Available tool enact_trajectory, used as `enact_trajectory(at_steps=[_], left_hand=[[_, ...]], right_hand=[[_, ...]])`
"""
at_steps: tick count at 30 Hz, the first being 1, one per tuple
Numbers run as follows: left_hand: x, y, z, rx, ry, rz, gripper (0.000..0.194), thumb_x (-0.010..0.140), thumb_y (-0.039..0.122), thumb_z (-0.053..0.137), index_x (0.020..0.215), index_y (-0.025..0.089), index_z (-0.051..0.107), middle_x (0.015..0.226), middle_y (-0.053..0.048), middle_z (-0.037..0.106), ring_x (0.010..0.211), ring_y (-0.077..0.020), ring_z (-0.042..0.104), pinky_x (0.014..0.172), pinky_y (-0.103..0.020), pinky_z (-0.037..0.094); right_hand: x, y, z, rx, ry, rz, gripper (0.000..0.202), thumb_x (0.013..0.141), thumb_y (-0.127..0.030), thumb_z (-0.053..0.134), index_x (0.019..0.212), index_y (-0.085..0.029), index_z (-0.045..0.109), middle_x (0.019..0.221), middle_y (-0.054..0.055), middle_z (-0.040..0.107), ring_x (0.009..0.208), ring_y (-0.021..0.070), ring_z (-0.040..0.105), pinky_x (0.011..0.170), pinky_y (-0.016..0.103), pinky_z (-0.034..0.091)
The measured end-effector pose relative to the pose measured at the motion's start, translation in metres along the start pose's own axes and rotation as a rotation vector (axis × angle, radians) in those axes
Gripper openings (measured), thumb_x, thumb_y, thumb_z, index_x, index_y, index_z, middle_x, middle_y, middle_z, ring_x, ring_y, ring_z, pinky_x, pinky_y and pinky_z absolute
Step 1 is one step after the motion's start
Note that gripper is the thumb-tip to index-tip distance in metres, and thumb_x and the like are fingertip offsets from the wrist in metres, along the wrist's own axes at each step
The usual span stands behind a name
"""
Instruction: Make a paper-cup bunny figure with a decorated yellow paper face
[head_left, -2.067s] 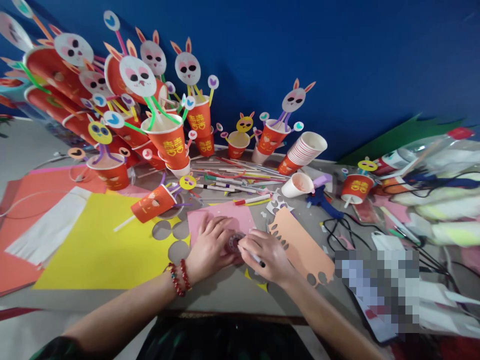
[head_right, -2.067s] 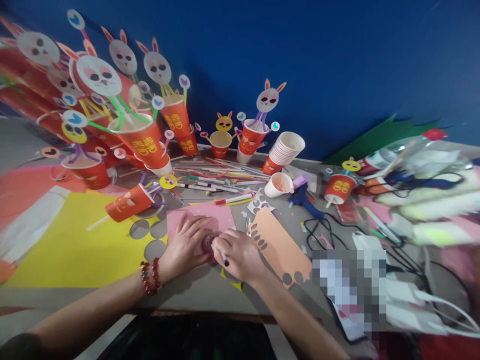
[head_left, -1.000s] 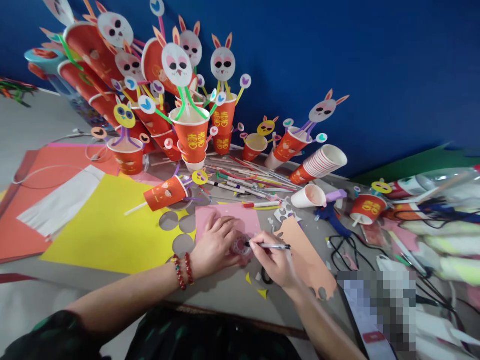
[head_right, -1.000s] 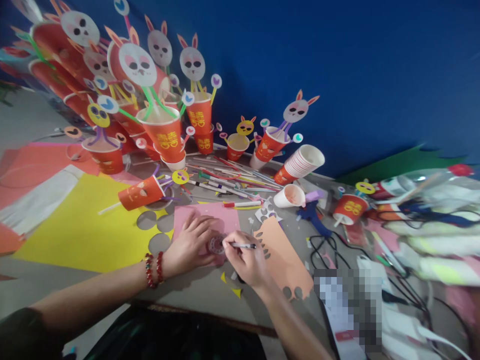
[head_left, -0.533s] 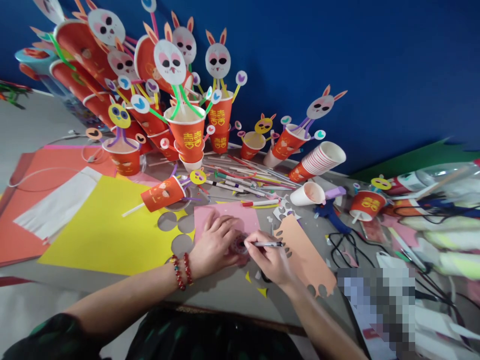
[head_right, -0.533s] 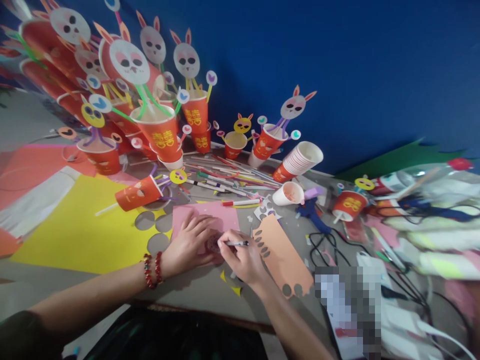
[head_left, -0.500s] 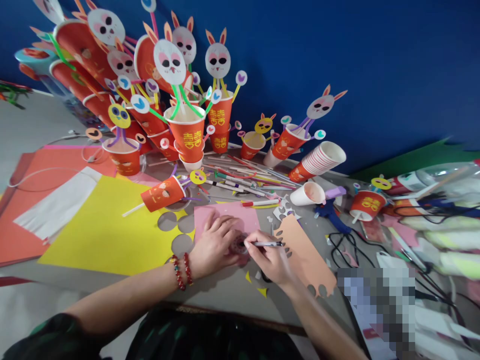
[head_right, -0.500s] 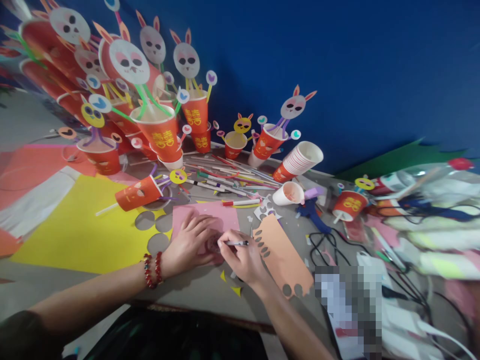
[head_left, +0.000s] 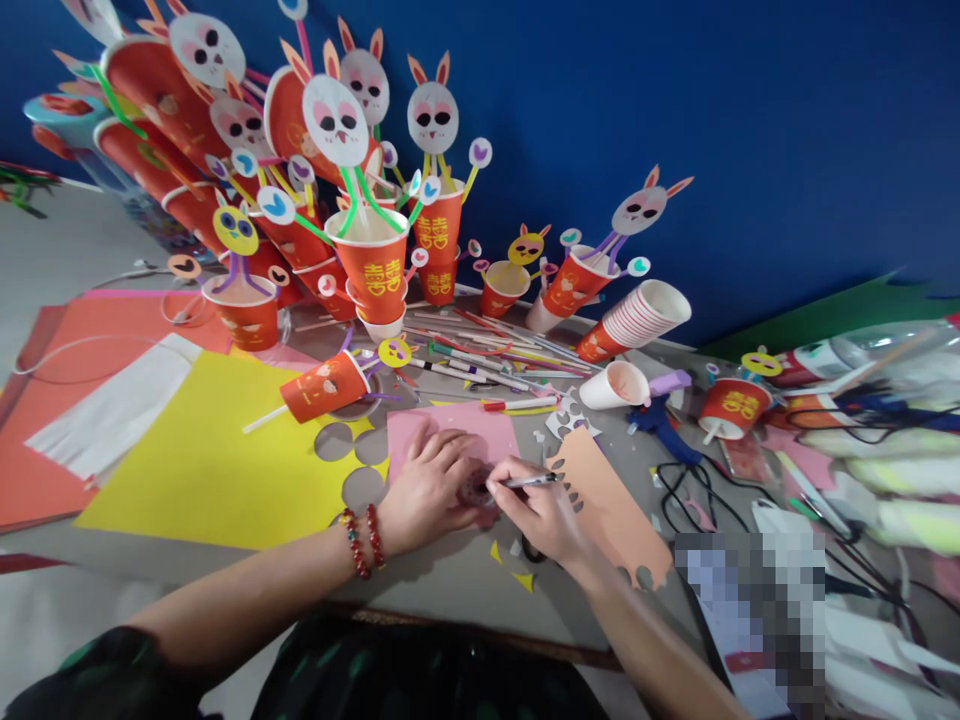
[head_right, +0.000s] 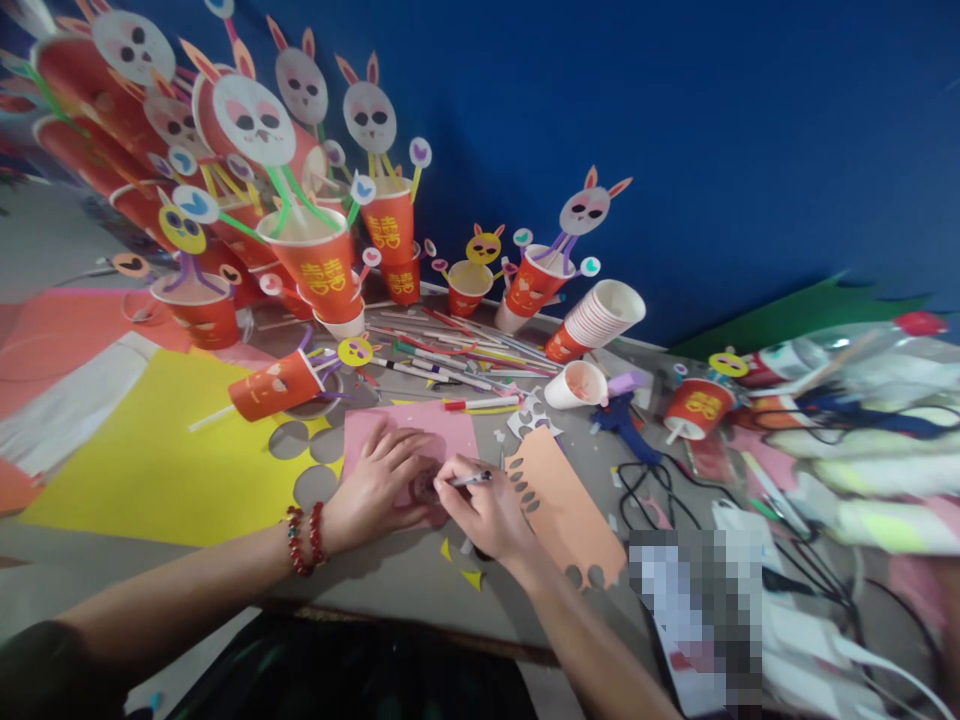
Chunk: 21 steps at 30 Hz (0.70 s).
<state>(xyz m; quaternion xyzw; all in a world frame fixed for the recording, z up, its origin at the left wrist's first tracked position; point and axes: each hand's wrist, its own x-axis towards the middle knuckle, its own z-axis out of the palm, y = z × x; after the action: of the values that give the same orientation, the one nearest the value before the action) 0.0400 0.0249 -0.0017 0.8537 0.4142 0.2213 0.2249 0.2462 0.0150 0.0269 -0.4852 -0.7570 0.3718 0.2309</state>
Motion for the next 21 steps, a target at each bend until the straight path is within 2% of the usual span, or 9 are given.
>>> enact_trajectory(at_steps=[7, 10, 13, 17, 21], left_hand=[[0.0, 0.001, -0.001, -0.009, -0.004, 0.001, 0.044, 0.079, 0.046, 0.074, 0.113, 0.022, 0.061, 0.141, -0.011, 0.058, 0.131, -0.0318, 0.047, 0.118, -0.061, 0.014], [0.001, 0.0, 0.0, -0.011, -0.004, 0.007, 0.046, 0.081, 0.052, 0.072, 0.114, 0.022, 0.061, 0.141, -0.011, 0.058, 0.131, -0.0317, 0.047, 0.118, -0.061, 0.014], [0.0, -0.001, 0.001, -0.007, -0.005, 0.01, 0.051, 0.081, 0.06, 0.069, 0.114, 0.021, 0.061, 0.14, -0.012, 0.058, 0.131, -0.0319, 0.047, 0.118, -0.061, 0.014], [0.0, -0.003, 0.003, 0.012, 0.002, 0.021, 0.054, 0.083, 0.062, 0.065, 0.117, 0.02, 0.061, 0.14, -0.012, 0.058, 0.131, -0.0324, 0.047, 0.119, -0.061, 0.013], [-0.001, -0.005, 0.003, 0.01, 0.016, 0.039, 0.061, 0.083, 0.062, 0.065, 0.127, 0.02, 0.058, 0.14, -0.013, 0.058, 0.132, -0.0328, 0.047, 0.119, -0.062, 0.014]], right_hand=[[0.005, -0.006, -0.007, -0.019, -0.064, 0.005, 0.016, 0.096, -0.023, 0.046, 0.081, -0.023, 0.052, 0.073, -0.003, 0.06, 0.07, 0.0146, 0.058, 0.068, 0.024, 0.039], [0.011, -0.009, -0.012, -0.049, -0.115, 0.028, 0.017, 0.096, -0.023, 0.046, 0.079, -0.023, 0.052, 0.072, -0.003, 0.06, 0.068, 0.0143, 0.058, 0.067, 0.024, 0.038], [0.019, -0.014, -0.018, -0.104, -0.184, 0.059, 0.016, 0.093, -0.023, 0.048, 0.078, -0.023, 0.053, 0.067, -0.004, 0.058, 0.065, 0.0142, 0.057, 0.065, 0.024, 0.037], [0.032, -0.024, -0.025, -0.208, -0.27, 0.067, 0.015, 0.09, -0.022, 0.052, 0.075, -0.023, 0.054, 0.061, -0.005, 0.056, 0.06, 0.0136, 0.054, 0.062, 0.023, 0.034], [0.042, -0.034, -0.028, -0.318, -0.335, 0.038, 0.013, 0.086, -0.017, 0.055, 0.074, -0.022, 0.057, 0.065, -0.004, 0.062, 0.063, 0.0142, 0.056, 0.063, 0.023, 0.033]])
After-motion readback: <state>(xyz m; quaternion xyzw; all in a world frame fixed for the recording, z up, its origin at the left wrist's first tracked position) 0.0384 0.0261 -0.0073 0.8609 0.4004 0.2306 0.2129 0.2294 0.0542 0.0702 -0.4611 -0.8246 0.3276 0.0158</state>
